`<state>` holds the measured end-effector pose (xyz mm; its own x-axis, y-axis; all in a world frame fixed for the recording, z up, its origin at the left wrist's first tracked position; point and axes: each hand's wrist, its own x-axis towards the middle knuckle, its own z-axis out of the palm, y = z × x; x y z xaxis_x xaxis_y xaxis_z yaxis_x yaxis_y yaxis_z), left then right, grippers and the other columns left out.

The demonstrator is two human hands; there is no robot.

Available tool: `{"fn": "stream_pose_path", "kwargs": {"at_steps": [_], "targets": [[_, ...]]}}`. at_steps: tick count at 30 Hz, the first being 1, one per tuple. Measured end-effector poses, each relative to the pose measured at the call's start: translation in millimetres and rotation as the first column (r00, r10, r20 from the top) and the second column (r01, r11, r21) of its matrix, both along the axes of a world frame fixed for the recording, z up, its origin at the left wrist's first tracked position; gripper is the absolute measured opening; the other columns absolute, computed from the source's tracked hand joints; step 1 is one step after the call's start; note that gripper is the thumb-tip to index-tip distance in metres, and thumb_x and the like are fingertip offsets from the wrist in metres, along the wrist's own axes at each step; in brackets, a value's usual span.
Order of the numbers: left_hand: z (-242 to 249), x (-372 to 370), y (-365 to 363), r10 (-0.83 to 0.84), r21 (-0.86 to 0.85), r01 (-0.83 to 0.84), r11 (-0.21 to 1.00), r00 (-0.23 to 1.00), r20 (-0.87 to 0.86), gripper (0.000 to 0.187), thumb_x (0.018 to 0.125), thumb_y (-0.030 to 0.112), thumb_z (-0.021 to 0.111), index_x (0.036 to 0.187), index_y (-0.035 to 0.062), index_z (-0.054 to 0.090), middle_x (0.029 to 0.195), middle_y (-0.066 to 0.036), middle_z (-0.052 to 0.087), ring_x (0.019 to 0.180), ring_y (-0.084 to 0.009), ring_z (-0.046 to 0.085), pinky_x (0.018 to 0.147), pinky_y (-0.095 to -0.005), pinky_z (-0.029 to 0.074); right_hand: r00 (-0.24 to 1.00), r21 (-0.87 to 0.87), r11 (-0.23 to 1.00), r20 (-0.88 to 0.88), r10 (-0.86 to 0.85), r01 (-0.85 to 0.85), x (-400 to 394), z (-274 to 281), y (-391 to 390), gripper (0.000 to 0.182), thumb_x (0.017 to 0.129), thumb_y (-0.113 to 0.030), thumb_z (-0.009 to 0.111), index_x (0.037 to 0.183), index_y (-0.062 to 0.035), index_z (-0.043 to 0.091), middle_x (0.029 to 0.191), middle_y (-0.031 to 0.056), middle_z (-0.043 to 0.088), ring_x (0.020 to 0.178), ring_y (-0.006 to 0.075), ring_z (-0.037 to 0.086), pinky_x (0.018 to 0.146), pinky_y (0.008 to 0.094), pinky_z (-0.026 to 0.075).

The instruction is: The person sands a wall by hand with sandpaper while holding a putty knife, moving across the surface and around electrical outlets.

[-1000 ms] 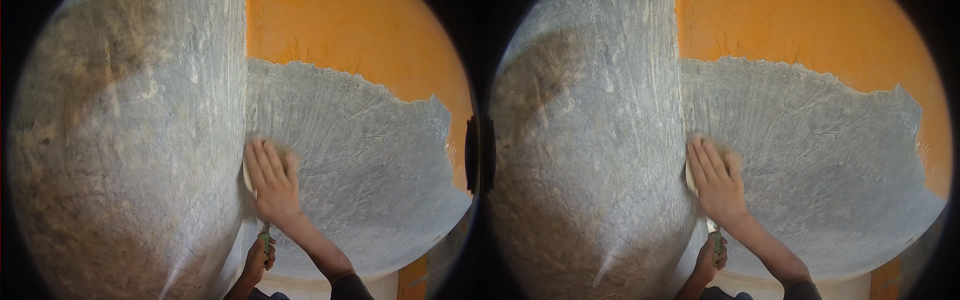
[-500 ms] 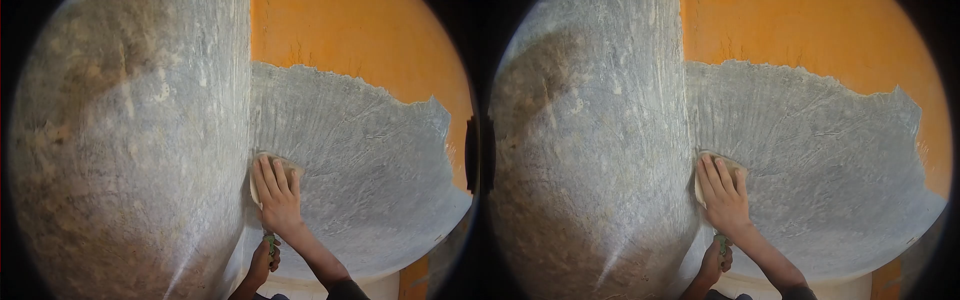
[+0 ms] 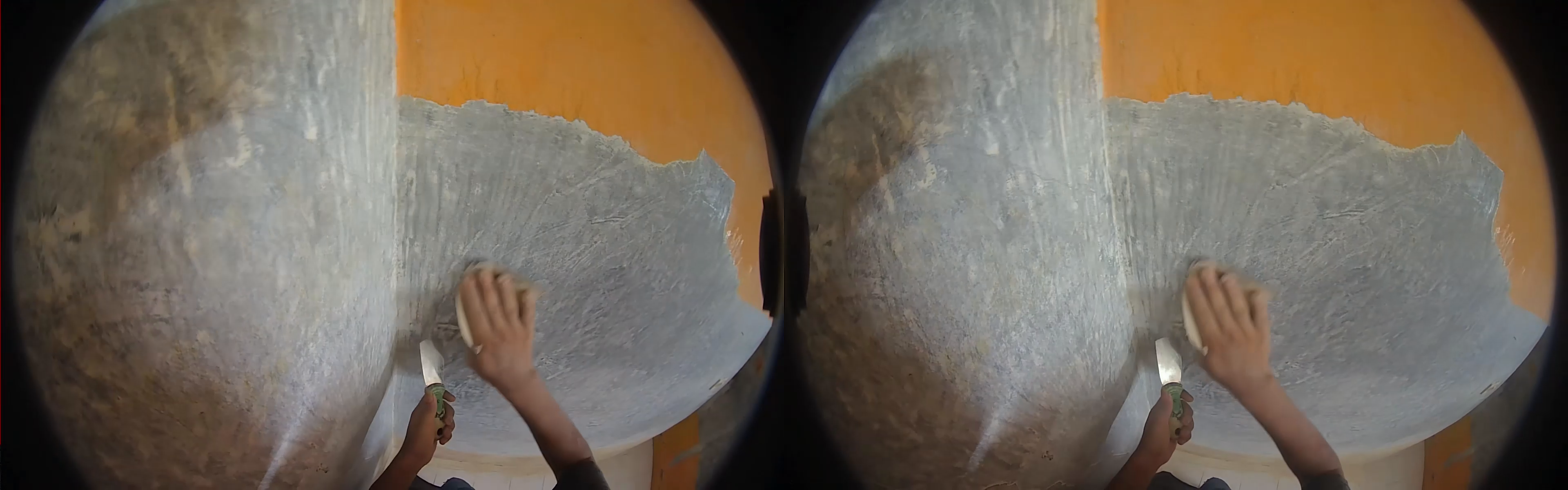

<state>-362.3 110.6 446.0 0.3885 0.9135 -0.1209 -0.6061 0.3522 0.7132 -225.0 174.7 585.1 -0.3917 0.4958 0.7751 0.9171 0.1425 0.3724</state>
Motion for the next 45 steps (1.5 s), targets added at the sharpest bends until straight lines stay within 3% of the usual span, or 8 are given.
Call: {"fn": "stream_pose_path", "kwargs": {"at_steps": [6,13,15,20,26,34,40,45], "targets": [[4,3,-1,0.002,-0.004,-0.002,1.000,0.999,0.035,0.048,0.098,0.051,0.033,0.107,0.0059,0.047,0.066,-0.001,0.046,0.049,-0.0109,0.042,0.041,-0.0245,0.032,0.957,0.253,0.960,-0.288,-0.044,0.120,32,70,0,0.065,0.080,-0.023,0.056,0.138,0.0000,0.042,0.144,0.0221,0.036,0.134,0.0426,0.030,0.109,0.0578,0.013],[2,0,0,0.012,-0.027,-0.012,1.000,1.000,-0.018,0.045,0.098,0.049,0.036,0.107,0.0069,0.048,0.066,-0.001,0.047,0.048,-0.0120,0.040,0.042,-0.0266,0.028,0.946,-0.162,0.986,-0.313,-0.082,0.032,41,-31,-19,0.057,0.089,-0.022,0.052,0.135,0.0096,0.039,0.142,0.0308,0.033,0.136,0.0478,0.023,0.109,0.0625,0.006],[6,-1,0,0.005,0.010,-0.005,1.000,0.999,-0.048,0.045,0.098,0.049,0.036,0.107,0.0065,0.048,0.065,-0.001,0.047,0.048,-0.0120,0.041,0.042,-0.0265,0.029,0.942,0.248,0.951,-0.319,-0.102,0.187,64,4,-4,0.060,0.084,-0.023,0.054,0.136,0.0056,0.041,0.139,0.0264,0.040,0.133,0.0430,0.031,0.109,0.0607,0.010],[18,3,0,-0.002,0.054,0.007,0.998,0.995,-0.098,0.046,0.100,0.047,0.034,0.107,0.0044,0.049,0.064,-0.001,0.045,0.047,-0.0097,0.041,0.040,-0.0234,0.030,0.881,0.294,0.911,-0.454,-0.133,0.289,90,52,-19,0.060,0.092,-0.020,0.044,0.142,0.0080,0.028,0.150,0.0277,0.021,0.143,0.0393,0.008,0.115,0.0489,-0.001],[17,10,2,-0.047,0.091,0.059,0.994,0.990,-0.131,0.047,0.097,0.048,0.039,0.110,0.0046,0.048,0.065,-0.002,0.046,0.048,-0.0114,0.042,0.040,-0.0254,0.030,0.914,0.123,0.967,-0.371,-0.162,0.222,96,-88,-24,0.056,0.088,-0.027,0.049,0.129,0.0098,0.045,0.136,0.0304,0.041,0.128,0.0521,0.033,0.107,0.0643,0.010],[24,34,-2,-0.107,0.115,0.126,0.985,0.982,-0.159,0.049,0.097,0.050,0.038,0.109,0.0034,0.049,0.065,-0.002,0.046,0.049,-0.0112,0.042,0.041,-0.0251,0.030,0.795,0.234,0.907,-0.586,-0.156,0.351,142,39,-40,0.070,0.090,-0.025,0.046,0.144,0.0093,0.018,0.151,0.0303,0.013,0.142,0.0433,0.000,0.112,0.0544,-0.001],[24,50,-3,-0.143,0.158,0.170,0.973,0.975,-0.171,0.050,0.097,0.050,0.038,0.110,0.0024,0.049,0.066,-0.003,0.046,0.049,-0.0114,0.042,0.041,-0.0250,0.030,0.830,0.109,0.952,-0.525,-0.189,0.285,129,-91,-38,0.073,0.089,-0.027,0.049,0.138,0.0190,0.020,0.143,0.0424,0.015,0.136,0.0556,0.010,0.108,0.0640,0.002],[28,65,-4,-0.239,0.152,0.258,0.954,0.963,-0.127,0.053,0.097,0.049,0.041,0.113,-0.0007,0.048,0.068,-0.003,0.048,0.050,-0.0102,0.044,0.041,-0.0229,0.033,0.775,0.196,0.930,-0.619,-0.129,0.311,177,15,-57,0.073,0.089,-0.027,0.049,0.140,0.0145,0.020,0.147,0.0373,0.013,0.138,0.0524,0.008,0.109,0.0614,0.003]]}}
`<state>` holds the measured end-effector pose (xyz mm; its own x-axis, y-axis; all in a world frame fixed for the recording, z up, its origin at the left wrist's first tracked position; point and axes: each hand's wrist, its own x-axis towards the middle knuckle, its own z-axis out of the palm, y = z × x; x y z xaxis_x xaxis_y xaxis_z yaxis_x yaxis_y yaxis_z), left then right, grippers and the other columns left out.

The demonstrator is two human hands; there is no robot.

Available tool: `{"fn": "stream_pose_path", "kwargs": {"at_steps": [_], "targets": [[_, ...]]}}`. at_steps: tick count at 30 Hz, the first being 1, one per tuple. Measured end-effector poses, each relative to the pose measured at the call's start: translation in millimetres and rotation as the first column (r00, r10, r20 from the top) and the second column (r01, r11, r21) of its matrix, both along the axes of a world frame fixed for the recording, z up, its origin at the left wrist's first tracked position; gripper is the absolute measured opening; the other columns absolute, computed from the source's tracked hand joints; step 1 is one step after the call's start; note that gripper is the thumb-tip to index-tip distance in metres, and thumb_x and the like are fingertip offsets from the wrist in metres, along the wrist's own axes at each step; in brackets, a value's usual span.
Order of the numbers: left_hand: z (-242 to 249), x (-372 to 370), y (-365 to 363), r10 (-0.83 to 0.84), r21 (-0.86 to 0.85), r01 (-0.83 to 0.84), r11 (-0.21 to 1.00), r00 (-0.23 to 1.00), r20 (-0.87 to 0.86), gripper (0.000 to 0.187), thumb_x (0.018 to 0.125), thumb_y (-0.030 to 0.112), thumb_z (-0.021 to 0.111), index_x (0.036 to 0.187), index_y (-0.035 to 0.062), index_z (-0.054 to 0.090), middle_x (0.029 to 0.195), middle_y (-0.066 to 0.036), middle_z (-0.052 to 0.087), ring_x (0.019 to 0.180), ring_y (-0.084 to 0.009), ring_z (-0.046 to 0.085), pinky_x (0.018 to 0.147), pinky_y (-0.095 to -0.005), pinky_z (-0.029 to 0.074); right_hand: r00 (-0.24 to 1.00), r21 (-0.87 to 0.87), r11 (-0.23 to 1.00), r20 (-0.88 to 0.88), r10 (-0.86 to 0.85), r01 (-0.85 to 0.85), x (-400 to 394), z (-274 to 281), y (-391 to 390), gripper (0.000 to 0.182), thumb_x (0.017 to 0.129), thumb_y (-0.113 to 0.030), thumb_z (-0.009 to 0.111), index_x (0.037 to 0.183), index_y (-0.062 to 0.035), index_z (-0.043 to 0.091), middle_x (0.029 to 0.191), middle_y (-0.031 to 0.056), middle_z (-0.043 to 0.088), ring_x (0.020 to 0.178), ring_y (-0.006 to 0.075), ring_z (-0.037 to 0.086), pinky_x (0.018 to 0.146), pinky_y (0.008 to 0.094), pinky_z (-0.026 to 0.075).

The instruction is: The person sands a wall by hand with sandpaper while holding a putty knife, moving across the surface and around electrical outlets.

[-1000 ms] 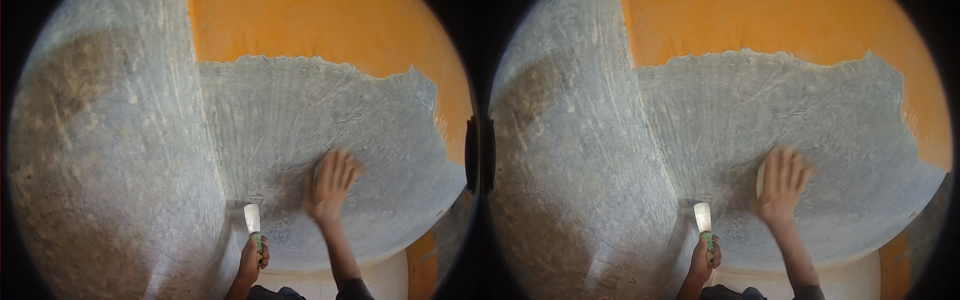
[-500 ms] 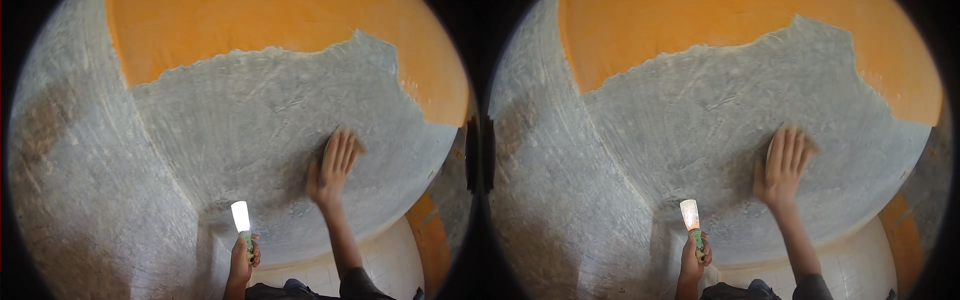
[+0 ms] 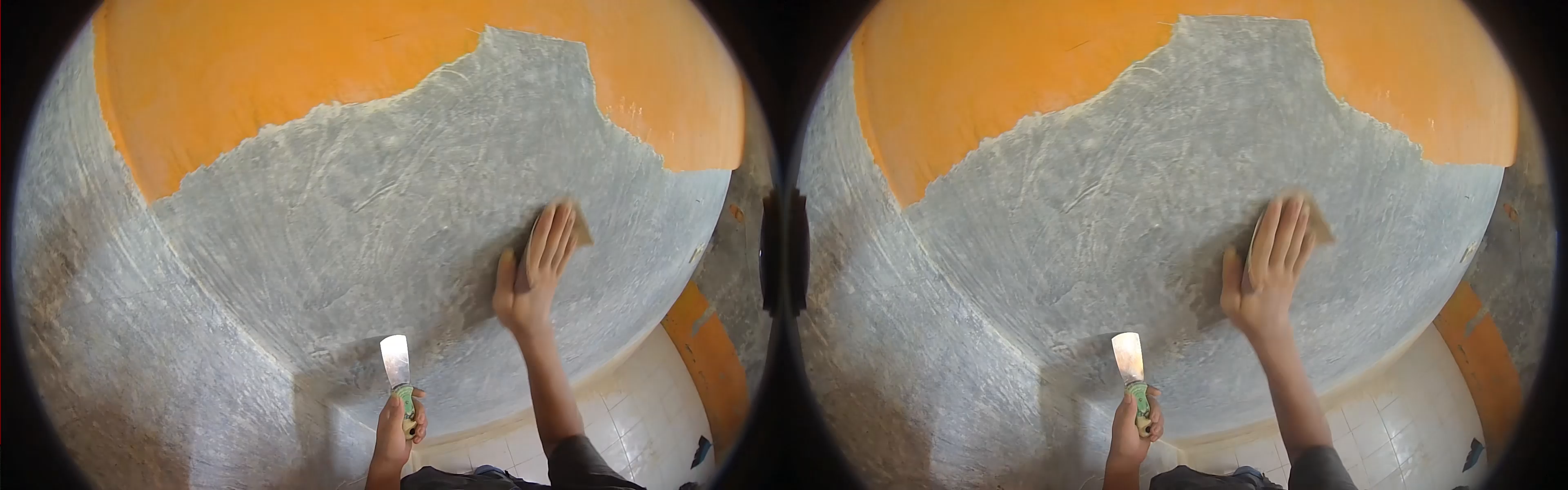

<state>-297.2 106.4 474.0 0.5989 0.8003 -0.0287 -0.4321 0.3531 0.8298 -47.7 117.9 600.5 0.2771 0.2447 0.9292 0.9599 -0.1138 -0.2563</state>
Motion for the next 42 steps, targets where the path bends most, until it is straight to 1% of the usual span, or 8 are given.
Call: {"fn": "stream_pose_path", "kwargs": {"at_steps": [3,7,10,16,23,30,38,42], "targets": [[-2,14,-2,-0.043,0.000,0.043,0.999,0.998,0.053,0.052,0.097,0.048,0.042,0.113,-0.0015,0.048,0.069,-0.003,0.049,0.050,-0.0098,0.044,0.041,-0.0226,0.032,0.999,0.054,0.998,0.028,-0.040,0.038,15,13,-3,0.074,0.088,-0.029,0.050,0.141,0.0128,0.019,0.148,0.0353,0.013,0.138,0.0513,0.008,0.110,0.0607,0.003],[-1,32,-8,-0.087,-0.022,0.089,0.996,0.993,0.085,0.052,0.097,0.047,0.043,0.115,-0.0019,0.047,0.071,-0.004,0.049,0.051,-0.0092,0.043,0.041,-0.0224,0.032,0.997,-0.098,0.995,0.079,0.015,-0.007,3,-86,0,0.075,0.087,-0.027,0.052,0.140,0.0142,0.020,0.146,0.0372,0.016,0.138,0.0516,0.010,0.110,0.0608,0.003],[2,47,-13,-0.097,0.026,0.098,0.995,0.995,-0.010,0.052,0.097,0.046,0.044,0.118,-0.0020,0.046,0.072,-0.003,0.049,0.051,-0.0087,0.043,0.042,-0.0225,0.032,0.989,-0.129,0.992,0.145,0.020,-0.001,15,-105,-7,0.075,0.086,-0.027,0.052,0.140,0.0144,0.021,0.145,0.0378,0.017,0.137,0.0520,0.011,0.110,0.0610,0.003],[3,71,-20,-0.181,-0.028,0.183,0.983,0.981,0.066,0.056,0.097,0.049,0.040,0.120,-0.0014,0.045,0.074,-0.003,0.049,0.054,-0.0085,0.043,0.043,-0.0223,0.032,0.999,0.045,0.998,-0.013,-0.044,0.044,70,-15,-22,0.075,0.087,-0.030,0.050,0.140,0.0142,0.021,0.146,0.0372,0.016,0.137,0.0524,0.012,0.109,0.0611,0.005],[6,95,-28,-0.163,0.010,0.164,0.986,0.983,-0.084,0.058,0.097,0.051,0.039,0.120,-0.0007,0.048,0.075,-0.001,0.048,0.059,-0.0082,0.043,0.049,-0.0215,0.034,0.999,-0.059,0.998,0.040,0.009,-0.007,64,-122,-20,0.076,0.087,-0.032,0.051,0.139,0.0152,0.022,0.143,0.0410,0.017,0.135,0.0560,0.013,0.107,0.0648,0.005],[4,111,-32,-0.146,0.025,0.148,0.989,0.986,-0.083,0.055,0.098,0.048,0.039,0.120,-0.0008,0.048,0.074,-0.002,0.049,0.059,-0.0075,0.043,0.049,-0.0212,0.034,0.999,0.052,0.999,-0.035,-0.009,0.011,114,0,-42,0.073,0.088,-0.027,0.048,0.142,0.0127,0.019,0.148,0.0359,0.013,0.139,0.0500,0.008,0.110,0.0601,0.002],[6,125,-42,-0.112,0.031,0.116,0.993,0.987,-0.111,0.056,0.096,0.050,0.041,0.122,0.0010,0.047,0.069,-0.002,0.048,0.049,-0.0071,0.039,0.042,-0.0215,0.030,0.996,-0.044,0.995,-0.033,0.083,-0.084,89,-106,-38,0.076,0.087,-0.028,0.050,0.141,0.0145,0.018,0.145,0.0402,0.012,0.137,0.0540,0.005,0.108,0.0630,0.001],[7,133,-46,-0.112,0.031,0.116,0.993,0.987,-0.117,0.056,0.096,0.050,0.043,0.124,0.0022,0.047,0.065,-0.001,0.046,0.042,-0.0069,0.035,0.038,-0.0212,0.028,0.993,-0.079,0.992,-0.076,0.091,-0.097,106,-56,-50,0.077,0.087,-0.029,0.052,0.141,0.0140,0.018,0.145,0.0395,0.013,0.137,0.0541,0.004,0.108,0.0630,0.001]]}}
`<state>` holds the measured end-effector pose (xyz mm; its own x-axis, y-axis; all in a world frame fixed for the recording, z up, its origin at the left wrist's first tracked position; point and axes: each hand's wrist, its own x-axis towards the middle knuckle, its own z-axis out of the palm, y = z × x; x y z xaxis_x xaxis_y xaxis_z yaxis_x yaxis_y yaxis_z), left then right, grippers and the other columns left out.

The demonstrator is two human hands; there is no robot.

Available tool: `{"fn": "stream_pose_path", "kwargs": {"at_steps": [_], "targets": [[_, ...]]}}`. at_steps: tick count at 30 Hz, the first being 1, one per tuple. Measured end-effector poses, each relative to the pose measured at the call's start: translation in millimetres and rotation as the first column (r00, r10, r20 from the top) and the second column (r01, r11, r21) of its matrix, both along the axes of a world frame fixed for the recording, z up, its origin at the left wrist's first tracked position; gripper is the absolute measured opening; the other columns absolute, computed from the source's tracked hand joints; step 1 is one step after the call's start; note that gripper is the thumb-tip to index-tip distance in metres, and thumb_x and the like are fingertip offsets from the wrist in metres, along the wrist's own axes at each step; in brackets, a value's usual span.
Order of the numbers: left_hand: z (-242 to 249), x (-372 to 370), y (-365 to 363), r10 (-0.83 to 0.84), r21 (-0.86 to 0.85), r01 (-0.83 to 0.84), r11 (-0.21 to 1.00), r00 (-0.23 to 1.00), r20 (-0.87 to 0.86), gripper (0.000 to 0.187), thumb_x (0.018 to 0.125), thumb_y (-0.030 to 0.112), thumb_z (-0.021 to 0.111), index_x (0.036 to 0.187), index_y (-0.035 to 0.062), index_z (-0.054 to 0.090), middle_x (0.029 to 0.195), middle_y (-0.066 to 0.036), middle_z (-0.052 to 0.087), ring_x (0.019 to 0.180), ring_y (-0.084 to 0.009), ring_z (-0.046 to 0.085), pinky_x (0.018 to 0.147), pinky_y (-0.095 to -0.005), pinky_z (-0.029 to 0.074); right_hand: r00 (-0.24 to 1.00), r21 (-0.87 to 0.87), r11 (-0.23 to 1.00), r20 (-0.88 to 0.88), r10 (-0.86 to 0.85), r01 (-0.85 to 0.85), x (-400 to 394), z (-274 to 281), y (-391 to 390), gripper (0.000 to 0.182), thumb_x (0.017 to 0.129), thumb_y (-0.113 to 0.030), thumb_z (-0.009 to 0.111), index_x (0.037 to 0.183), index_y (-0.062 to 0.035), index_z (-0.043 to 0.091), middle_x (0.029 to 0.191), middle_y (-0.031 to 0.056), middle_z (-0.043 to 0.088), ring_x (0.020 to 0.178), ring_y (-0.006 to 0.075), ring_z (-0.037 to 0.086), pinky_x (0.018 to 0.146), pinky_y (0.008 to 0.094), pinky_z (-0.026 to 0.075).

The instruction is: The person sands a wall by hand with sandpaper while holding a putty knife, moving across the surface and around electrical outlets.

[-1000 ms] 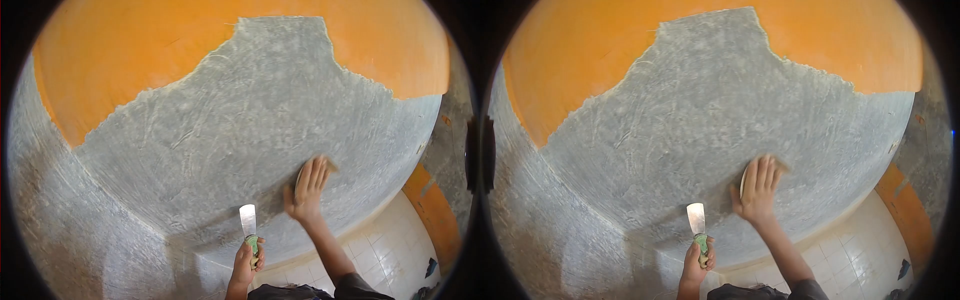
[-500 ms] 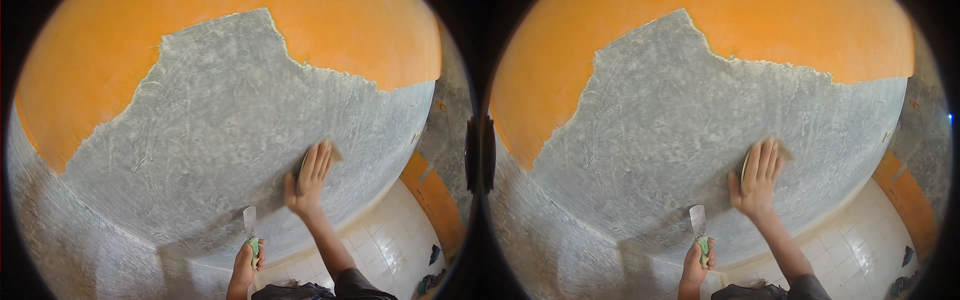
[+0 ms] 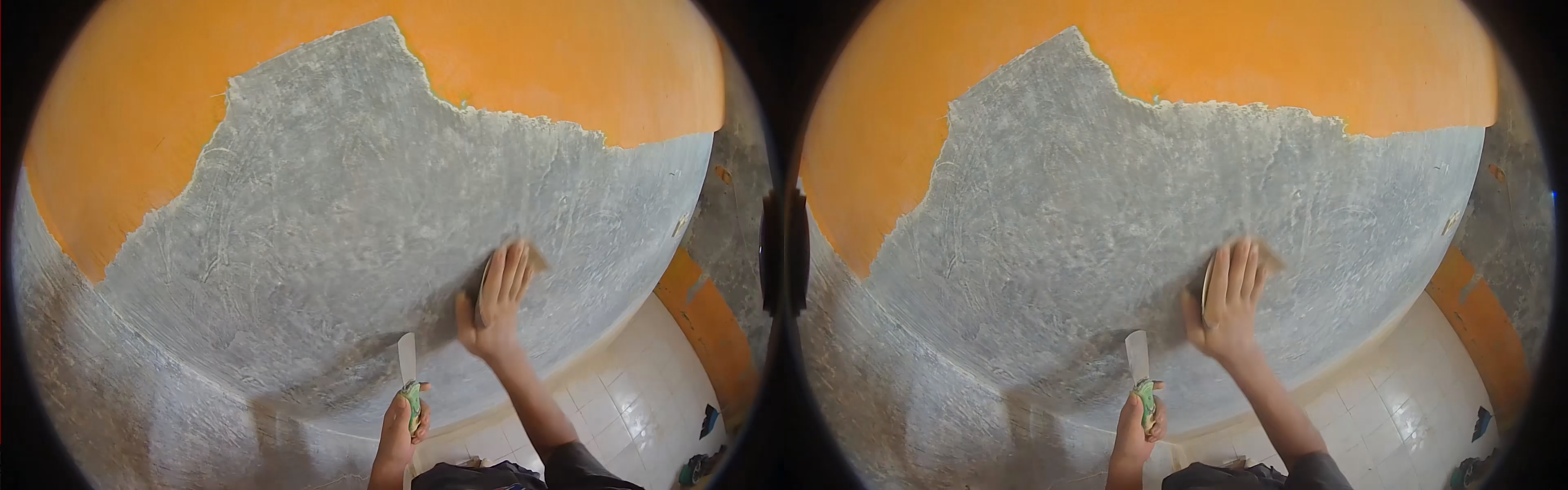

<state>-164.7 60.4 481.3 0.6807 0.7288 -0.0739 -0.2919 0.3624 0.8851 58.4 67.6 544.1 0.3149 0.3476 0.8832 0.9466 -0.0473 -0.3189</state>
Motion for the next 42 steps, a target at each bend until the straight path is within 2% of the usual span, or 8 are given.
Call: {"fn": "stream_pose_path", "kwargs": {"at_steps": [4,11,18,21,23,25,31,42], "targets": [[0,8,-5,-0.001,0.001,0.001,1.000,1.000,0.019,0.057,0.095,0.050,0.044,0.127,0.0024,0.045,0.065,-0.001,0.046,0.044,-0.0066,0.035,0.039,-0.0212,0.027,1.000,0.071,0.997,0.000,0.011,-0.011,18,39,-5,0.075,0.087,-0.029,0.053,0.141,0.0124,0.021,0.147,0.0370,0.014,0.138,0.0530,0.006,0.108,0.0634,0.002],[8,17,-15,0.036,0.018,-0.036,0.999,0.999,0.033,0.057,0.093,0.045,0.052,0.128,0.0012,0.044,0.071,0.000,0.046,0.048,-0.0055,0.037,0.039,-0.0207,0.028,0.990,-0.176,0.979,0.071,0.120,-0.106,-16,-62,-4,0.070,0.087,-0.031,0.055,0.138,0.0095,0.032,0.143,0.0359,0.025,0.133,0.0534,0.022,0.105,0.0659,0.011],[0,18,-16,0.017,-0.053,-0.007,0.999,0.981,0.193,0.054,0.097,0.047,0.042,0.124,0.0006,0.044,0.067,-0.003,0.048,0.048,-0.0075,0.041,0.040,-0.0210,0.031,0.982,-0.020,0.999,0.184,0.038,-0.035,4,50,-6,0.068,0.085,-0.029,0.058,0.138,0.0057,0.035,0.143,0.0330,0.029,0.130,0.0507,0.029,0.101,0.0653,0.017],[-10,19,-21,0.082,-0.080,-0.068,0.994,0.978,0.192,0.052,0.097,0.050,0.039,0.116,0.0022,0.047,0.063,-0.005,0.050,0.047,-0.0106,0.043,0.039,-0.0230,0.033,0.977,-0.197,0.977,0.182,0.115,-0.078,-8,-3,-1,0.075,0.085,-0.025,0.060,0.137,0.0146,0.025,0.142,0.0413,0.019,0.132,0.0589,0.016,0.104,0.0682,0.007],[-16,17,-22,0.094,-0.118,-0.069,0.991,0.970,0.225,0.049,0.097,0.050,0.039,0.111,0.0035,0.047,0.064,-0.006,0.051,0.046,-0.0113,0.043,0.039,-0.0236,0.033,0.962,-0.231,0.968,0.228,0.146,-0.092,-20,-57,2,0.074,0.084,-0.027,0.061,0.136,0.0146,0.027,0.140,0.0415,0.023,0.130,0.0598,0.020,0.102,0.0707,0.008],[-20,14,-23,0.105,-0.148,-0.068,0.987,0.960,0.259,0.047,0.097,0.050,0.038,0.106,0.0049,0.048,0.064,-0.006,0.051,0.046,-0.0119,0.043,0.039,-0.0242,0.033,0.970,-0.214,0.974,0.210,0.121,-0.075,-36,-79,1,0.062,0.080,-0.023,0.059,0.132,0.0060,0.042,0.135,0.0324,0.038,0.121,0.0493,0.039,0.098,0.0671,0.020],[-22,6,-26,0.118,-0.179,-0.072,0.981,0.958,0.263,0.043,0.098,0.048,0.033,0.099,0.0075,0.047,0.062,-0.009,0.050,0.048,-0.0156,0.043,0.044,-0.0267,0.035,0.976,-0.093,0.992,0.189,0.105,-0.088,-29,19,8,0.069,0.083,-0.029,0.060,0.136,0.0075,0.037,0.140,0.0354,0.031,0.130,0.0511,0.028,0.102,0.0677,0.012],[-27,-19,-18,0.016,-0.173,0.043,0.984,0.945,0.328,0.039,0.097,0.045,0.037,0.100,0.0070,0.046,0.067,-0.010,0.053,0.059,-0.0157,0.050,0.056,-0.0262,0.040,0.970,-0.070,0.996,0.239,-0.036,0.054,-58,-39,36,0.076,0.086,-0.031,0.059,0.137,0.0144,0.026,0.143,0.0404,0.017,0.135,0.0559,0.009,0.105,0.0669,0.000]]}}
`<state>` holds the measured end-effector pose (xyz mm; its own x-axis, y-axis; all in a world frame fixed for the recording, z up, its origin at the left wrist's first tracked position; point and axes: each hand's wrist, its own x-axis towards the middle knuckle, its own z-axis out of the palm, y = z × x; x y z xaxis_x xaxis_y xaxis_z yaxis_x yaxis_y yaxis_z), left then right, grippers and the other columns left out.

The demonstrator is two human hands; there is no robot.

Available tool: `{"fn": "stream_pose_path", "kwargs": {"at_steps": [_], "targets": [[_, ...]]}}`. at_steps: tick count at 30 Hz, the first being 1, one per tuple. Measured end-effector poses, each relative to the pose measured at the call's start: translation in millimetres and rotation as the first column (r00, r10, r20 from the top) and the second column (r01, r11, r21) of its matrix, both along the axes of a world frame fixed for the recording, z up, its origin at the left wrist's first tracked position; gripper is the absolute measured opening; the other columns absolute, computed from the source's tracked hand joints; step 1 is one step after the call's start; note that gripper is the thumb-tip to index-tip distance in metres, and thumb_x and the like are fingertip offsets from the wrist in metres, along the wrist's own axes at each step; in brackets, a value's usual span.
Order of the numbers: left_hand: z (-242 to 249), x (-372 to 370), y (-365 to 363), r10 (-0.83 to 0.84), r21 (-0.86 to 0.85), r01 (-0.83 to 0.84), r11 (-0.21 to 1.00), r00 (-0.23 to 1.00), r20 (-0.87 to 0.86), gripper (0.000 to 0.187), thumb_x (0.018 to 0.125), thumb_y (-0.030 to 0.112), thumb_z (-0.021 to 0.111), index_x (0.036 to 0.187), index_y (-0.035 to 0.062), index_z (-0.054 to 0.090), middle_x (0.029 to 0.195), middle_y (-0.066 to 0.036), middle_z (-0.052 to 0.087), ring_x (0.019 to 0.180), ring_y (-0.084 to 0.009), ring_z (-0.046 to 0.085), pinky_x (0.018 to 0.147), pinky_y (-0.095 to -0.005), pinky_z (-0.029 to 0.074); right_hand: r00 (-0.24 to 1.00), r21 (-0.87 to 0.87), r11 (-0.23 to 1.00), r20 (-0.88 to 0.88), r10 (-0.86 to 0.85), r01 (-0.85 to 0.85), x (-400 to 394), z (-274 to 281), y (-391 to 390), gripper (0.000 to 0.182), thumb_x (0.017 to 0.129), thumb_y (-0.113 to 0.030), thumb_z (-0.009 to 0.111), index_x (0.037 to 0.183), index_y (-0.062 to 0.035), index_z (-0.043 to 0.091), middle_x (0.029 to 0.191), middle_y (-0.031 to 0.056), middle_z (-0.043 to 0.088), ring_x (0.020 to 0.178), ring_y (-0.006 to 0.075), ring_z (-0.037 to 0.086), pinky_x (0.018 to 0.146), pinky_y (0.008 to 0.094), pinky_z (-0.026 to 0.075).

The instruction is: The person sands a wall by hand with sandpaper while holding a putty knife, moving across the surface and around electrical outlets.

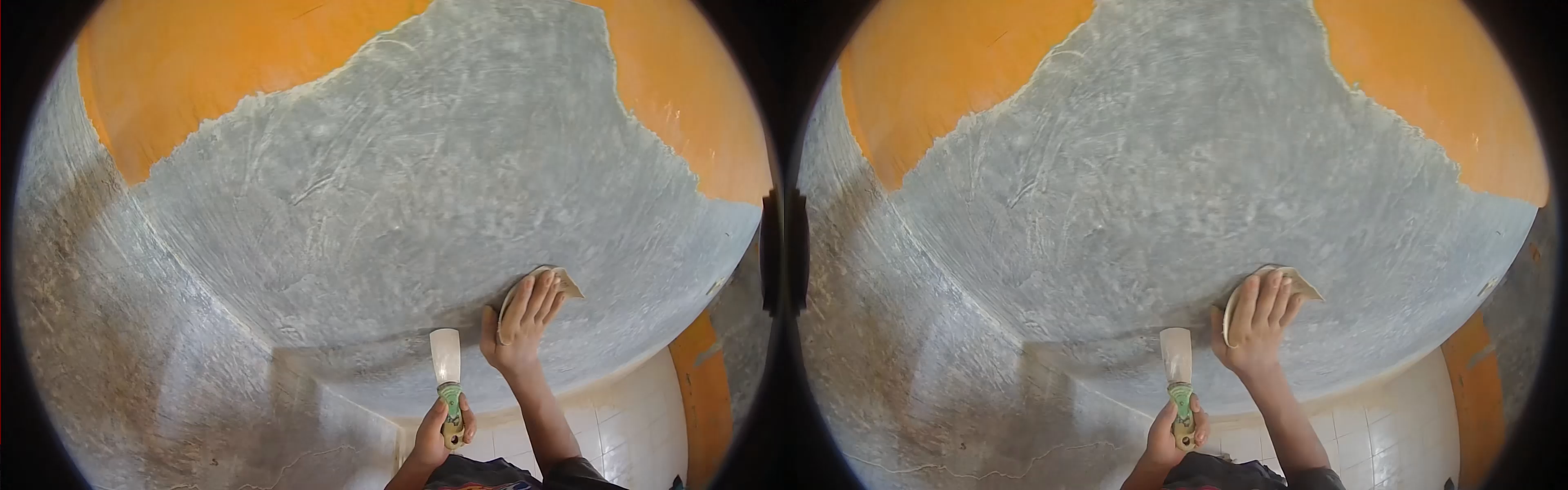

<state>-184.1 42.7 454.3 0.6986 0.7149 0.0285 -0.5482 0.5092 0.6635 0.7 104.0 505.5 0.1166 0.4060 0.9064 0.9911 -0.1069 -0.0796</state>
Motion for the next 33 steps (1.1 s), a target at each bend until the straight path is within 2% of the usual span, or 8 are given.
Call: {"fn": "stream_pose_path", "kwargs": {"at_steps": [6,12,20,23,25,28,31,33], "targets": [[5,-22,17,0.008,0.051,-0.010,0.999,1.000,0.027,0.045,0.098,0.050,0.033,0.099,0.0068,0.044,0.064,-0.008,0.049,0.058,-0.0167,0.047,0.054,-0.0284,0.040,0.997,-0.024,0.997,-0.037,0.069,-0.070,-20,-22,4,0.080,0.087,-0.030,0.056,0.139,0.0170,0.018,0.144,0.0432,0.008,0.135,0.0578,0.002,0.104,0.0677,-0.005],[18,-38,26,0.016,0.054,-0.015,0.998,1.000,-0.004,0.044,0.098,0.050,0.033,0.099,0.0065,0.044,0.066,-0.008,0.049,0.057,-0.0167,0.047,0.051,-0.0275,0.040,0.996,-0.004,0.997,-0.054,0.077,-0.077,-35,82,8,0.075,0.087,-0.031,0.056,0.139,0.0136,0.026,0.143,0.0416,0.015,0.136,0.0562,0.006,0.105,0.0671,-0.003],[19,-63,37,0.047,0.098,-0.047,0.994,0.999,0.001,0.045,0.098,0.049,0.034,0.101,0.0054,0.045,0.065,-0.008,0.050,0.054,-0.0172,0.048,0.050,-0.0273,0.041,0.996,-0.053,0.996,-0.039,0.076,-0.078,-76,-12,25,0.071,0.086,-0.033,0.056,0.135,0.0121,0.033,0.139,0.0408,0.026,0.130,0.0572,0.023,0.103,0.0693,0.005],[19,-73,39,0.036,0.072,-0.037,0.997,0.999,0.012,0.044,0.098,0.048,0.034,0.101,0.0053,0.045,0.065,-0.009,0.051,0.053,-0.0173,0.048,0.049,-0.0276,0.041,0.990,-0.024,0.996,-0.111,0.086,-0.089,-75,90,21,0.071,0.086,-0.033,0.056,0.136,0.0114,0.033,0.140,0.0397,0.026,0.131,0.0558,0.022,0.103,0.0690,0.005],[19,-76,42,0.030,0.061,-0.031,0.998,0.999,0.013,0.043,0.098,0.047,0.034,0.101,0.0054,0.045,0.065,-0.009,0.051,0.053,-0.0173,0.048,0.048,-0.0279,0.040,0.999,0.152,0.987,-0.010,0.045,-0.043,-71,119,26,0.072,0.085,-0.034,0.057,0.136,0.0108,0.033,0.140,0.0385,0.027,0.132,0.0540,0.024,0.102,0.0694,0.007],[20,-82,46,0.004,0.078,-0.006,0.997,0.999,0.033,0.043,0.099,0.047,0.034,0.101,0.0054,0.045,0.065,-0.010,0.051,0.053,-0.0174,0.048,0.048,-0.0277,0.041,0.999,0.111,0.994,-0.040,0.018,-0.013,-88,89,33,0.072,0.086,-0.034,0.057,0.137,0.0102,0.032,0.142,0.0362,0.026,0.134,0.0514,0.022,0.104,0.0668,0.008],[23,-83,49,0.021,0.094,-0.022,0.995,1.000,0.011,0.043,0.098,0.047,0.034,0.101,0.0053,0.045,0.065,-0.010,0.051,0.052,-0.0176,0.049,0.047,-0.0278,0.041,0.999,-0.004,0.999,0.008,0.049,-0.049,-107,5,39,0.072,0.086,-0.033,0.056,0.139,0.0097,0.032,0.144,0.0348,0.025,0.136,0.0502,0.020,0.106,0.0634,0.008],[23,-86,51,0.000,0.106,-0.001,0.994,1.000,0.011,0.044,0.098,0.048,0.035,0.100,0.0051,0.045,0.065,-0.010,0.052,0.050,-0.0178,0.048,0.046,-0.0280,0.040,0.998,0.007,0.998,-0.018,0.068,-0.068,-106,20,38,0.071,0.087,-0.033,0.056,0.139,0.0090,0.032,0.144,0.0337,0.026,0.136,0.0487,0.020,0.108,0.0617,0.007]]}}
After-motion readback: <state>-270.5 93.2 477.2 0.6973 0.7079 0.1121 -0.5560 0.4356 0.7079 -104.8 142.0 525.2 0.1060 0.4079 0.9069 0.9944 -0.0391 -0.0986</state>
